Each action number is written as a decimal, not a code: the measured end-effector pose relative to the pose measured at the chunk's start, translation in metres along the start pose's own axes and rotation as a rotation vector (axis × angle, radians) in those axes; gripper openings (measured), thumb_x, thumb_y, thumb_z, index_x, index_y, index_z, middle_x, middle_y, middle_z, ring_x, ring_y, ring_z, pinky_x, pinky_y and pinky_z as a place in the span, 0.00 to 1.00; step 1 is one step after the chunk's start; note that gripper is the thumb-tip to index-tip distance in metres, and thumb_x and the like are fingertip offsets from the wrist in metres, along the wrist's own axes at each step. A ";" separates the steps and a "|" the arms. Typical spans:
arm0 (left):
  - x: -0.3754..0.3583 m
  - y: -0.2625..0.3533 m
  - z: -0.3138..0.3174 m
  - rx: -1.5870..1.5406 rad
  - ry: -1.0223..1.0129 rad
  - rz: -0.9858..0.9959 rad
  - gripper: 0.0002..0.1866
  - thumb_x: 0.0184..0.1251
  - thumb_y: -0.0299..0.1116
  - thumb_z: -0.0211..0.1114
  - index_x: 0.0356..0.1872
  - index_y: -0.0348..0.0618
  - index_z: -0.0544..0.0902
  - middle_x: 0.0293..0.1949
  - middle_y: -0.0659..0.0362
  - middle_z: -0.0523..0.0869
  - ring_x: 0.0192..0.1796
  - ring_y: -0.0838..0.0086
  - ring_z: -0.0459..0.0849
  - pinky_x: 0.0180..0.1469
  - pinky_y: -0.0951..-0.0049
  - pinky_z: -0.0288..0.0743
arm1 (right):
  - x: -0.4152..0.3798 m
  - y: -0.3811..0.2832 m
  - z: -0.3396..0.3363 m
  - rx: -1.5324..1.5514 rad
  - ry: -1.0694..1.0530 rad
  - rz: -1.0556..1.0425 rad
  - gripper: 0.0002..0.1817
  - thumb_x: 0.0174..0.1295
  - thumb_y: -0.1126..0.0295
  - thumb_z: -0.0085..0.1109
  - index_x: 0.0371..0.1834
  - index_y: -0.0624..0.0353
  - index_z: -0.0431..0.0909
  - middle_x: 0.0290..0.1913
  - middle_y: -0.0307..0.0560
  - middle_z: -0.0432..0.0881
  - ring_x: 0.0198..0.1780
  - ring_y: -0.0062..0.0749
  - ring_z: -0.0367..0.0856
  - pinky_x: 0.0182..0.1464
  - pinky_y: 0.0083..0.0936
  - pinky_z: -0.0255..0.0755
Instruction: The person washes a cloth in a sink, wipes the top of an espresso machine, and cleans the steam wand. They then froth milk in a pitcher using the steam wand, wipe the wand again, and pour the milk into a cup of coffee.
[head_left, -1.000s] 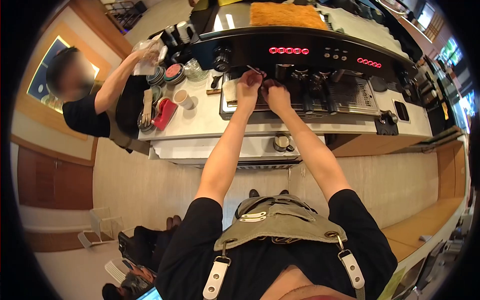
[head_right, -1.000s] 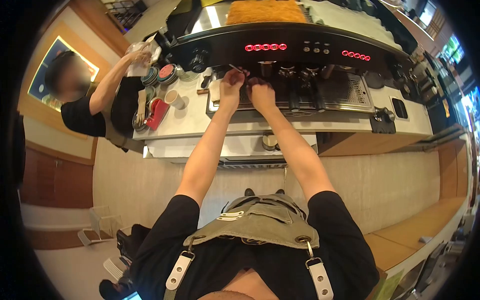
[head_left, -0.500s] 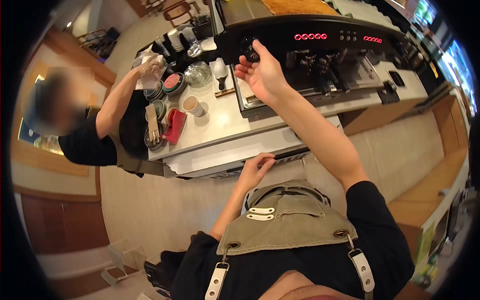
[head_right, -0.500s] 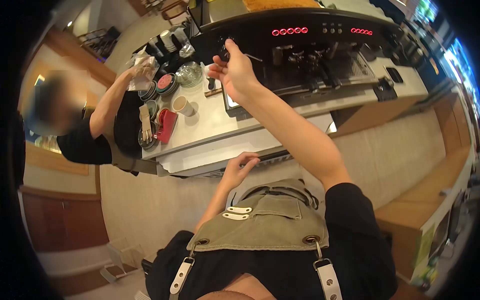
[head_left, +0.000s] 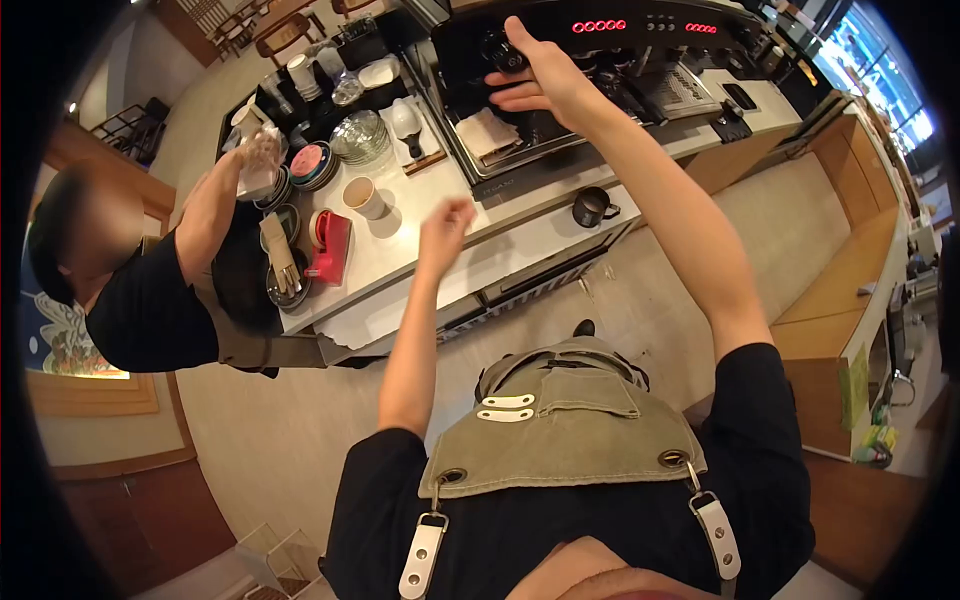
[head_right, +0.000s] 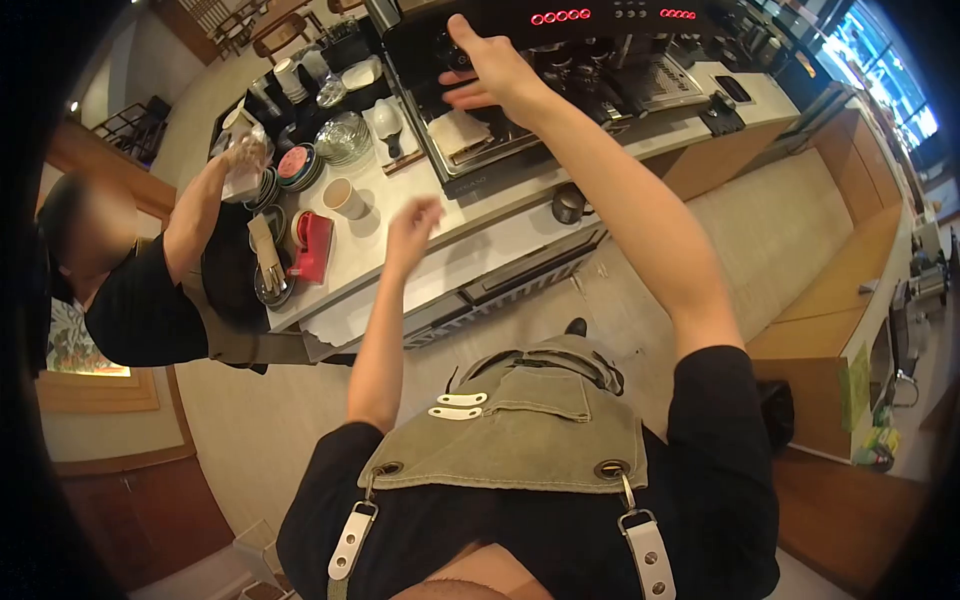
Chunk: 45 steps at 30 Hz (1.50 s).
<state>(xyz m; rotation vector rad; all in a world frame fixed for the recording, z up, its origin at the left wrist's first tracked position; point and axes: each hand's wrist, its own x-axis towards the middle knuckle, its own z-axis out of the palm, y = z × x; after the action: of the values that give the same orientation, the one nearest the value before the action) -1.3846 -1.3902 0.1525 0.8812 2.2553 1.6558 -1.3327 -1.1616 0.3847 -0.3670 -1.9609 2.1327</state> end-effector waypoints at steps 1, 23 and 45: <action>0.025 0.000 0.001 0.013 0.084 0.018 0.15 0.69 0.37 0.67 0.49 0.39 0.84 0.38 0.55 0.89 0.38 0.74 0.84 0.44 0.71 0.77 | 0.015 0.010 0.002 0.047 0.029 -0.019 0.36 0.69 0.39 0.52 0.57 0.67 0.71 0.42 0.55 0.83 0.39 0.40 0.88 0.43 0.30 0.84; 0.001 0.098 0.078 -0.493 0.126 -0.177 0.19 0.70 0.41 0.69 0.48 0.37 0.76 0.44 0.59 0.81 0.42 0.76 0.77 0.44 0.75 0.73 | -0.112 0.162 -0.057 -0.517 -0.073 -0.495 0.30 0.55 0.67 0.74 0.63 0.57 0.78 0.59 0.52 0.81 0.56 0.41 0.82 0.58 0.33 0.76; -0.016 0.114 0.161 -0.302 0.105 -0.008 0.22 0.70 0.33 0.65 0.62 0.37 0.74 0.64 0.53 0.77 0.61 0.68 0.79 0.62 0.67 0.74 | -0.081 0.177 -0.155 0.501 -0.245 0.083 0.23 0.73 0.55 0.55 0.52 0.68 0.81 0.48 0.44 0.85 0.49 0.25 0.82 0.55 0.30 0.76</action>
<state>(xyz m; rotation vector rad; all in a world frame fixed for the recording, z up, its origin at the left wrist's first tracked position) -1.2533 -1.2493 0.1988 0.7256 1.9905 2.0121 -1.2035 -1.0570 0.1988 -0.0996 -1.4513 2.7248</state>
